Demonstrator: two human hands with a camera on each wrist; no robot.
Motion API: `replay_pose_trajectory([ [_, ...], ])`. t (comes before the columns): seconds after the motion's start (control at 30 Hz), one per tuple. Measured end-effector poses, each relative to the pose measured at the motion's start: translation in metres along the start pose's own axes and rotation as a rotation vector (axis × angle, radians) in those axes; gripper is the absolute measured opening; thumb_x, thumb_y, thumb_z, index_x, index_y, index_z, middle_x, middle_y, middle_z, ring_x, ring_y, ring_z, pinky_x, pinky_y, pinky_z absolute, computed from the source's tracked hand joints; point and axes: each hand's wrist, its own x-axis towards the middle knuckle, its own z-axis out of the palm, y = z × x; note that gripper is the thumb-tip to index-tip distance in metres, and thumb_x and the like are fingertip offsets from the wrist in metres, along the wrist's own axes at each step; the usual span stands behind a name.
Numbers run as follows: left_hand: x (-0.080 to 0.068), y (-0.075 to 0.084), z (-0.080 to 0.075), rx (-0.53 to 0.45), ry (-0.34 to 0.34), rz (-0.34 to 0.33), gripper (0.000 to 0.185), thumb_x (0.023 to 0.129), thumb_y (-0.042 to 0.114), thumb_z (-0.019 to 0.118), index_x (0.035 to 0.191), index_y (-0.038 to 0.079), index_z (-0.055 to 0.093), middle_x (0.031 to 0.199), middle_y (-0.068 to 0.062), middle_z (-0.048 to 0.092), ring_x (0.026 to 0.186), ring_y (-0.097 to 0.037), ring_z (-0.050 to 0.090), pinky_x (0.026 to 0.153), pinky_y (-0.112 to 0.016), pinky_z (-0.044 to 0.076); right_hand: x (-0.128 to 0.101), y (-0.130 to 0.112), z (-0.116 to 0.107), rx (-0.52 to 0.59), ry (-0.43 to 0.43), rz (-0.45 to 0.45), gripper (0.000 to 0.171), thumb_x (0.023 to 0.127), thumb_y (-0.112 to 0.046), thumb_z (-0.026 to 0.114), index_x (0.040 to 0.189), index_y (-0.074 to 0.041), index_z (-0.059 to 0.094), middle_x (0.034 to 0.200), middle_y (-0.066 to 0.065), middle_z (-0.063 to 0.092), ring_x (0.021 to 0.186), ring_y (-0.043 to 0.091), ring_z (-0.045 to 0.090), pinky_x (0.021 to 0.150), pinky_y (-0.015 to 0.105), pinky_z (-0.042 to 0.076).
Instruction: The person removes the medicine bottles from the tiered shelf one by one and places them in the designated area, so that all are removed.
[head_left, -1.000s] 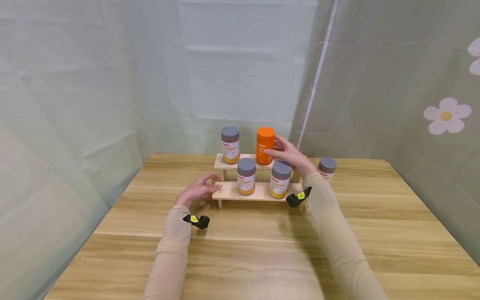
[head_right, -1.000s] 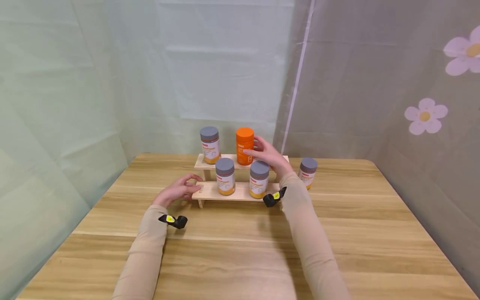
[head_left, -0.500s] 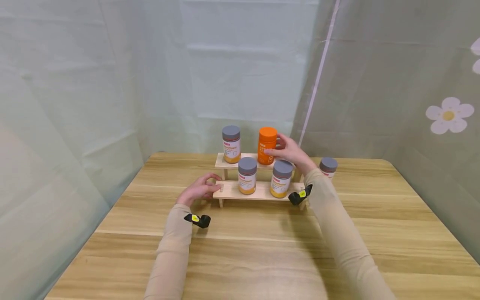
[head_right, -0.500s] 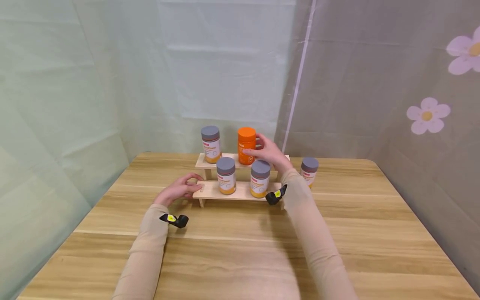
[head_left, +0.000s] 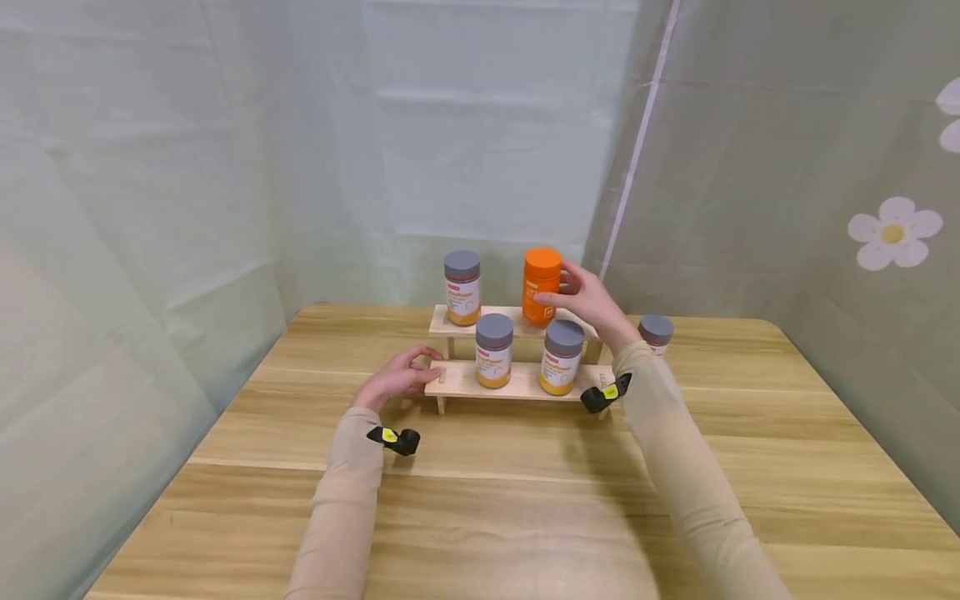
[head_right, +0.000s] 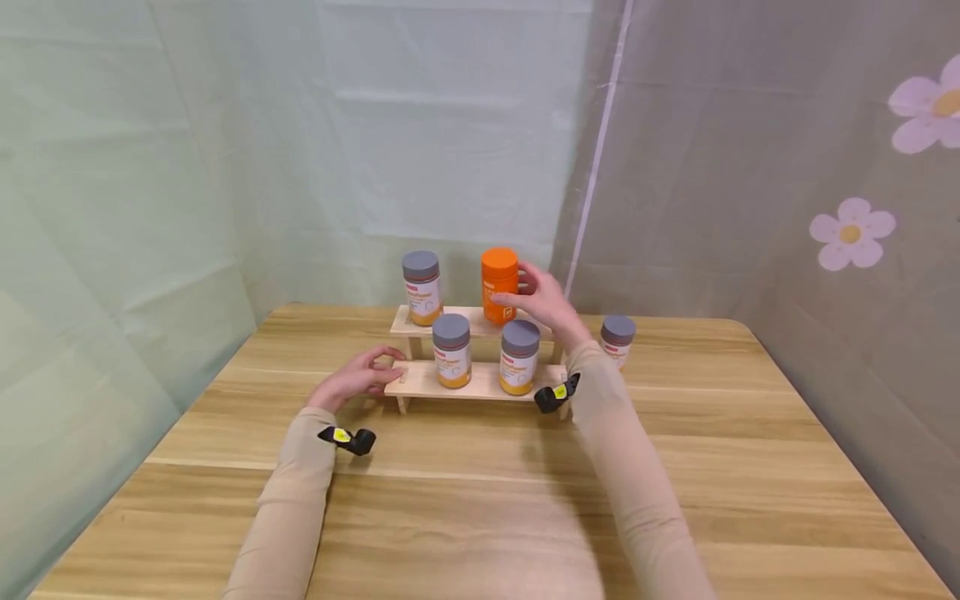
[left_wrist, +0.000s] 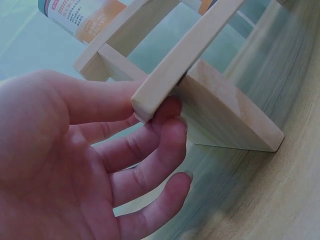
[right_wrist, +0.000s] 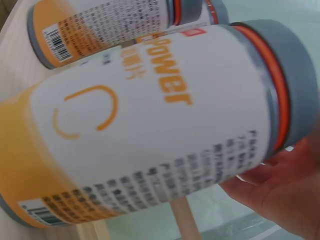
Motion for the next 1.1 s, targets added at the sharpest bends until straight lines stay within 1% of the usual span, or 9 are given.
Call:
replay_pose_trajectory([
  [0.1, 0.001, 0.000, 0.000, 0.002, 0.000, -0.002, 0.042, 0.097, 0.022, 0.058, 0.132, 0.006, 0.043, 0.090, -0.002, 0.063, 0.081, -0.014, 0.062, 0.076, -0.030, 0.051, -0.004, -0.002, -0.004, 0.053, 0.036, -0.028, 0.073, 0.087, -0.023, 0.073, 0.149, -0.020, 0.035, 0.145, 0.015, 0.049, 0.130, 0.035, 0.050, 0.109, 0.052, 0.039],
  [0.17, 0.002, -0.001, 0.000, 0.010, -0.003, 0.005, 0.043, 0.097, 0.023, 0.058, 0.133, 0.005, 0.043, 0.092, -0.003, 0.064, 0.082, -0.014, 0.062, 0.077, -0.030, 0.051, -0.006, -0.002, -0.006, 0.085, 0.061, -0.045, 0.071, 0.086, -0.021, 0.073, 0.147, -0.018, 0.036, 0.143, 0.017, 0.050, 0.129, 0.035, 0.051, 0.107, 0.051, 0.040],
  [0.33, 0.003, -0.001, -0.001, 0.015, -0.003, 0.010, 0.044, 0.097, 0.023, 0.058, 0.133, 0.005, 0.043, 0.095, -0.005, 0.065, 0.083, -0.014, 0.062, 0.077, -0.031, 0.051, -0.008, -0.002, -0.009, 0.127, 0.104, -0.075, 0.063, 0.085, -0.019, 0.074, 0.138, -0.014, 0.041, 0.140, 0.018, 0.053, 0.127, 0.035, 0.053, 0.104, 0.051, 0.043],
  [0.5, 0.003, 0.000, -0.001, 0.010, -0.002, 0.015, 0.042, 0.096, 0.024, 0.058, 0.131, 0.006, 0.044, 0.093, -0.004, 0.065, 0.083, -0.014, 0.061, 0.075, -0.030, 0.050, -0.012, 0.002, -0.014, 0.129, 0.128, -0.086, 0.058, 0.086, -0.021, 0.074, 0.136, -0.015, 0.044, 0.141, 0.016, 0.053, 0.128, 0.033, 0.051, 0.106, 0.051, 0.041],
  [0.73, 0.001, -0.004, 0.000, 0.024, 0.005, -0.001, 0.041, 0.097, 0.024, 0.058, 0.131, 0.007, 0.044, 0.088, 0.001, 0.063, 0.080, -0.013, 0.059, 0.073, -0.028, 0.047, -0.030, 0.016, -0.020, 0.149, 0.218, -0.045, 0.065, 0.086, -0.026, 0.074, 0.142, -0.019, 0.043, 0.143, 0.016, 0.051, 0.127, 0.031, 0.051, 0.110, 0.049, 0.038],
  [0.87, 0.001, -0.005, 0.000, 0.024, 0.008, 0.004, 0.042, 0.096, 0.024, 0.059, 0.131, 0.007, 0.044, 0.086, 0.001, 0.062, 0.078, -0.012, 0.058, 0.071, -0.028, 0.047, -0.037, 0.023, -0.028, 0.135, 0.245, -0.053, 0.065, 0.085, -0.030, 0.075, 0.142, -0.022, 0.045, 0.141, 0.016, 0.053, 0.124, 0.028, 0.054, 0.110, 0.049, 0.038],
  [1.0, 0.002, -0.005, -0.002, 0.022, 0.004, 0.005, 0.042, 0.097, 0.023, 0.058, 0.132, 0.006, 0.043, 0.084, 0.002, 0.061, 0.077, -0.012, 0.057, 0.071, -0.028, 0.046, -0.041, 0.028, -0.036, 0.106, 0.252, -0.069, 0.064, 0.086, -0.030, 0.074, 0.142, -0.023, 0.045, 0.141, 0.016, 0.053, 0.119, 0.021, 0.056, 0.110, 0.049, 0.038],
  [1.1, 0.002, -0.005, -0.003, 0.021, 0.001, 0.005, 0.042, 0.097, 0.023, 0.058, 0.132, 0.005, 0.043, 0.084, 0.001, 0.061, 0.077, -0.013, 0.058, 0.070, -0.028, 0.046, -0.045, 0.030, -0.041, 0.096, 0.259, -0.058, 0.064, 0.086, -0.028, 0.074, 0.143, -0.023, 0.045, 0.142, 0.015, 0.052, 0.116, 0.016, 0.055, 0.110, 0.049, 0.037],
])
